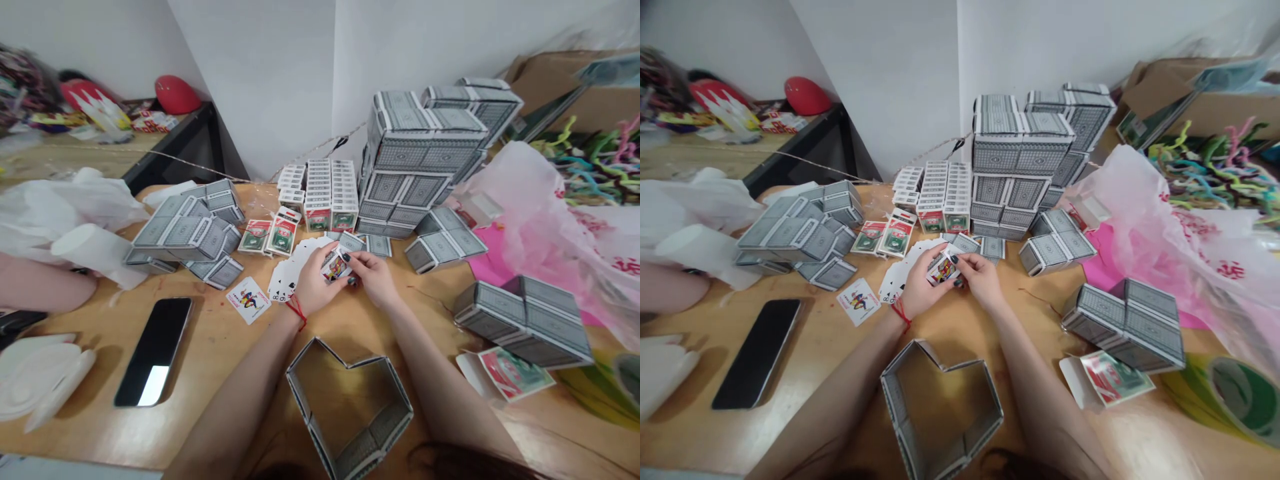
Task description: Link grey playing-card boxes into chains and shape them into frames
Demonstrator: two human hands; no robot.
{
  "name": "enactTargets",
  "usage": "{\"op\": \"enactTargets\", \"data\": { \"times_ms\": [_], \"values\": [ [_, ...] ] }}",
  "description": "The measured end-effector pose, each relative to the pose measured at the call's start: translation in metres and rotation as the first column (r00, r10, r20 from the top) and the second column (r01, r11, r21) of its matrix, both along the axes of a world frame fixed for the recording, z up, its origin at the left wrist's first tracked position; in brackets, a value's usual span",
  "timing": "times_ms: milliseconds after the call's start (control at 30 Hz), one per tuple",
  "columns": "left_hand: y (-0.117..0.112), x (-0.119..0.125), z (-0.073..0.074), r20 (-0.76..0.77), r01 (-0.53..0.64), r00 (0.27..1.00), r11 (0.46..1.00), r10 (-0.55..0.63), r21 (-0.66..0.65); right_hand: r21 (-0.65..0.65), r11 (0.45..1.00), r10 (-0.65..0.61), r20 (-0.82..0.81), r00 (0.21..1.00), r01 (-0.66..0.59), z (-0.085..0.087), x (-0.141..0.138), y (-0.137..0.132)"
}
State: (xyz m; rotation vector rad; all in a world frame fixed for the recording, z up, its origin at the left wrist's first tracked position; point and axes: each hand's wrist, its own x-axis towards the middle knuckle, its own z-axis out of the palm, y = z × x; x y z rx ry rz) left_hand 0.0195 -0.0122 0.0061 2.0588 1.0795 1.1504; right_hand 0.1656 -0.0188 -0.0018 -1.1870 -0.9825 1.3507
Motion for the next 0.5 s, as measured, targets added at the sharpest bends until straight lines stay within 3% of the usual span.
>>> {"op": "enactTargets", "data": {
  "times_ms": [233,367,500],
  "values": [
    [0.0024,0.0010,-0.0051,-0.029,-0.029,0.999,1.000,0.029,-0.006,0.145,0.989,-0.016,0.128,0.992,-0.003,-0.0016,-0.0051,-0.0019],
    [0.0009,0.0029,-0.0064,0.058,-0.130,0.989,0.990,0.133,-0.047,0.127,0.992,-0.018,0.155,0.988,-0.002,0.0000,-0.0062,-0.0037],
    [0.0003,0.0045,-0.0094,0.120,-0.234,0.964,0.971,0.238,-0.044,0.056,0.998,-0.010,0.047,0.999,0.007,-0.0004,-0.0043,-0.0022]
  ]
}}
